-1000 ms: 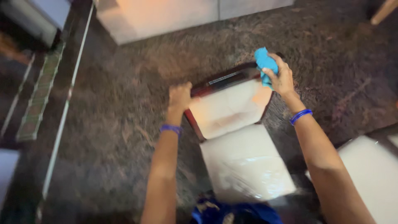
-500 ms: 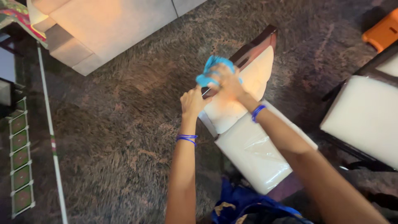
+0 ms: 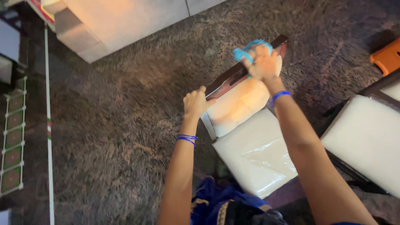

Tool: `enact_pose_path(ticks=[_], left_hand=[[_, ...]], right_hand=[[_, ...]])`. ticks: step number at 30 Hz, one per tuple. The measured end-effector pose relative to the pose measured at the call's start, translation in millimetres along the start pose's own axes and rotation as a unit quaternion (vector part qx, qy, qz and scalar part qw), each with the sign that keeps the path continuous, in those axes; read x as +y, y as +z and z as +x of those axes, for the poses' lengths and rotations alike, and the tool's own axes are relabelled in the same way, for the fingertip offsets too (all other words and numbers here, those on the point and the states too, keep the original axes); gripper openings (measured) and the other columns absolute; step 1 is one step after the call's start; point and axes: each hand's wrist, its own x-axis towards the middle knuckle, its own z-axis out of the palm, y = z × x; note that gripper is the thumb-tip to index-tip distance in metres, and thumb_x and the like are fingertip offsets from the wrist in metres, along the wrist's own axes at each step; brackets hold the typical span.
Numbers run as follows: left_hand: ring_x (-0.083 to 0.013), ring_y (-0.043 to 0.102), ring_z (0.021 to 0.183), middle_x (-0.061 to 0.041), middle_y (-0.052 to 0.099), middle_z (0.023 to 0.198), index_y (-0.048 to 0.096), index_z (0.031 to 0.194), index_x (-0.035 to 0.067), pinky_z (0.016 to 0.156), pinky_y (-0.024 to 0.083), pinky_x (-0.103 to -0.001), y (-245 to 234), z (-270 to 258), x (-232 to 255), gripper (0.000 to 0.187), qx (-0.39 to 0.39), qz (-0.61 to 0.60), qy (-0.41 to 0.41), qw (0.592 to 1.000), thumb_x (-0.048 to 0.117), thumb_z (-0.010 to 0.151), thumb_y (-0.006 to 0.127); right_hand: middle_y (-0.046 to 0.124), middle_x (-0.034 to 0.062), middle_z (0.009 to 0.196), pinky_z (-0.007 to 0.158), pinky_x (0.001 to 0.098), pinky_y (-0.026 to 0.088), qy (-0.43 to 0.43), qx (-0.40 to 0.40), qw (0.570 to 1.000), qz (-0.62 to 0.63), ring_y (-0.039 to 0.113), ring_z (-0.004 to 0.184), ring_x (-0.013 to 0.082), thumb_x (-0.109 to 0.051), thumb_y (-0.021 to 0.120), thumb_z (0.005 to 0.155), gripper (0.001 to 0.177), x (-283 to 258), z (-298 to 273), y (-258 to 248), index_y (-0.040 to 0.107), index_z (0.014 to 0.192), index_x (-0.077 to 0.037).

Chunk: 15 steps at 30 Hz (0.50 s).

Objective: The person wipes the wooden frame and cushioned seat of a dining chair using a blue cloth. They clean the backrest, sides, and seat, then move to another chair to continue wiping the frame and seat.

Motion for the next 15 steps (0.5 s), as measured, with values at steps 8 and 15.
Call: enact_pose_path(ticks=[8, 15], left_hand=[[-0.0335, 0.077, 0.1, -0.013, 0.079, 0.107, 0.07, 0.126, 0.015, 0.091, 0.057, -0.042, 13, -1, -7, 0.049, 0.102, -0.244, -0.019, 0.964, 0.052, 0.094, 0.064], [-0.0272, 0.05, 0.144, -0.012, 0.056, 0.153, 0.043, 0.155, 0.012, 0.117, 0.036, -0.04, 32, 6, -20, 0.06, 0.158, -0.52, 0.001, 0.839, 0.05, 0.108, 0.042]], right_hand=[[0.063, 0.0091, 0.134, 0.115, 0.0603, 0.02, 0.019, 0.087, 0.99, 0.106, 0.045, 0.136, 0.0332, -0.044, 0.062, 0.103, 0.037, 27, 8, 11, 0.076, 0.115, -0.011], [0.064, 0.0051, 0.128, 0.117, 0.0582, 0.024, -0.088, 0.171, 0.978, 0.084, 0.051, 0.133, 0.0294, -0.033, 0.07, 0.101, 0.028, -66, -30, 17, 0.074, 0.112, -0.008]])
